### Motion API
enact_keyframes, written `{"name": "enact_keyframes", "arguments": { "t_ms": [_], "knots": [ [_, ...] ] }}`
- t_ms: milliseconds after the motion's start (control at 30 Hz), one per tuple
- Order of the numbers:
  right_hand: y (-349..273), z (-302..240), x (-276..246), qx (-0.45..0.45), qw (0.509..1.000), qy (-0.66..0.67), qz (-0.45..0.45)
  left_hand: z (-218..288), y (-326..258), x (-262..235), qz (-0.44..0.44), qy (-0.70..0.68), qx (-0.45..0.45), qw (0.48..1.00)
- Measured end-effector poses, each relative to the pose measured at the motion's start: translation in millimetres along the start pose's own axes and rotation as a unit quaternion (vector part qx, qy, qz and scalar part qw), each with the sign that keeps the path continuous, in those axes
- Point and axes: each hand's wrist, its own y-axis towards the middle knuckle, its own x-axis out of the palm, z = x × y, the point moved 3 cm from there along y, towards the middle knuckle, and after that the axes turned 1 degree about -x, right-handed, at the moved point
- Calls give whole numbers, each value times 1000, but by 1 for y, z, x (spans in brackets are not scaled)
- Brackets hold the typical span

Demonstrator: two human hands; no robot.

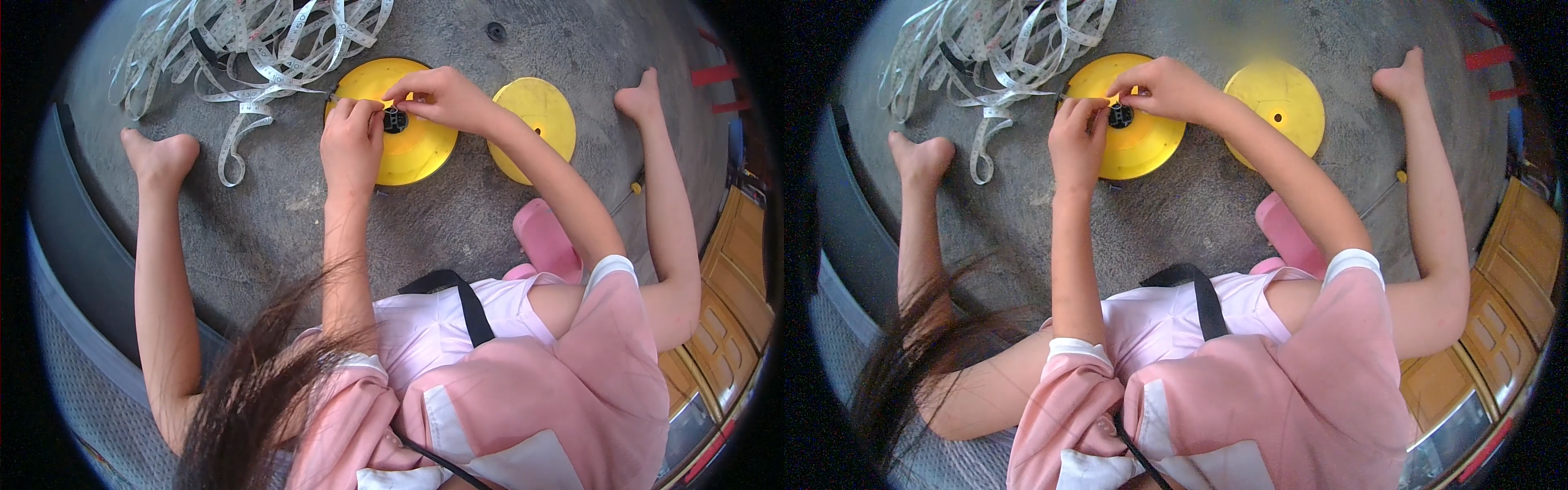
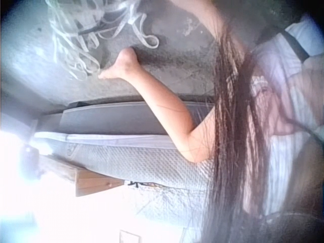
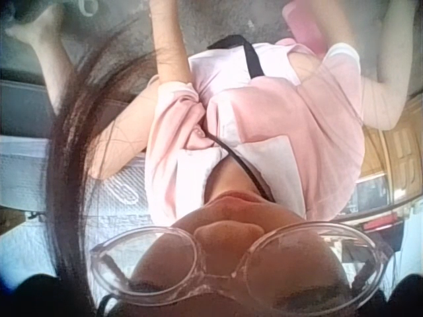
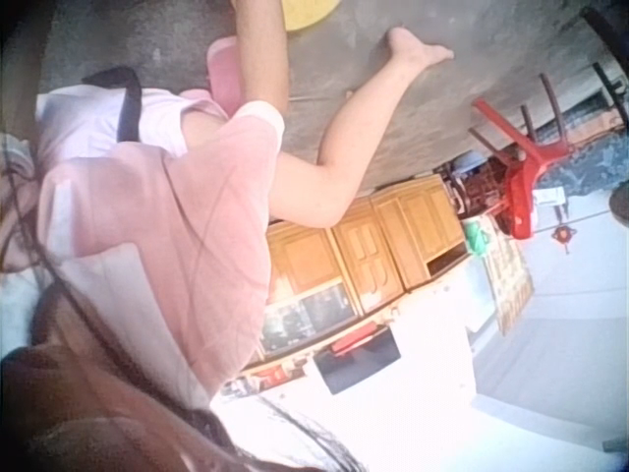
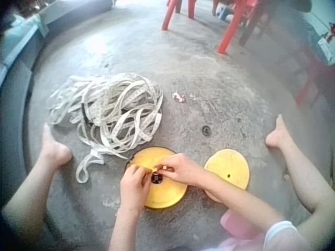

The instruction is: The person assembles a measuring tape by fitting the tape and inner mechanism into the casing, securing the outer rim, and closing the casing with the cover by hand.

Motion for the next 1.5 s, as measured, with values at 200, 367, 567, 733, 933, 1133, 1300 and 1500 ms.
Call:
{"name": "enact_keyframes", "arguments": {
  "t_ms": [200, 367, 567, 733, 933, 1133, 1300, 1500],
  "knots": [
    [-3, 4, -2, -96, 995, -35, 8, -1, -1, 1, -6, -19, -10, 1000],
    [-2, 1, 0, -93, 994, -57, 11, 0, -1, -1, 0, -13, 2, 1000],
    [-1, 0, 2, -63, 995, -71, 12, -1, -1, -2, -2, -17, -1, 1000],
    [-2, -1, 3, -45, 996, -69, 18, 0, -1, -2, -6, -17, -1, 1000],
    [-3, 0, 4, -62, 996, -53, 28, 1, -1, -2, -3, -12, 1, 1000],
    [-1, 3, 3, -51, 998, -29, 9, -1, -1, -1, -3, -3, 4, 1000],
    [-1, 4, 1, -55, 998, -15, 6, 0, 0, 0, 0, -3, 2, 1000],
    [-1, 4, 2, -65, 998, -10, -4, -2, 1, -1, 18, 0, -3, 1000]
  ]
}}
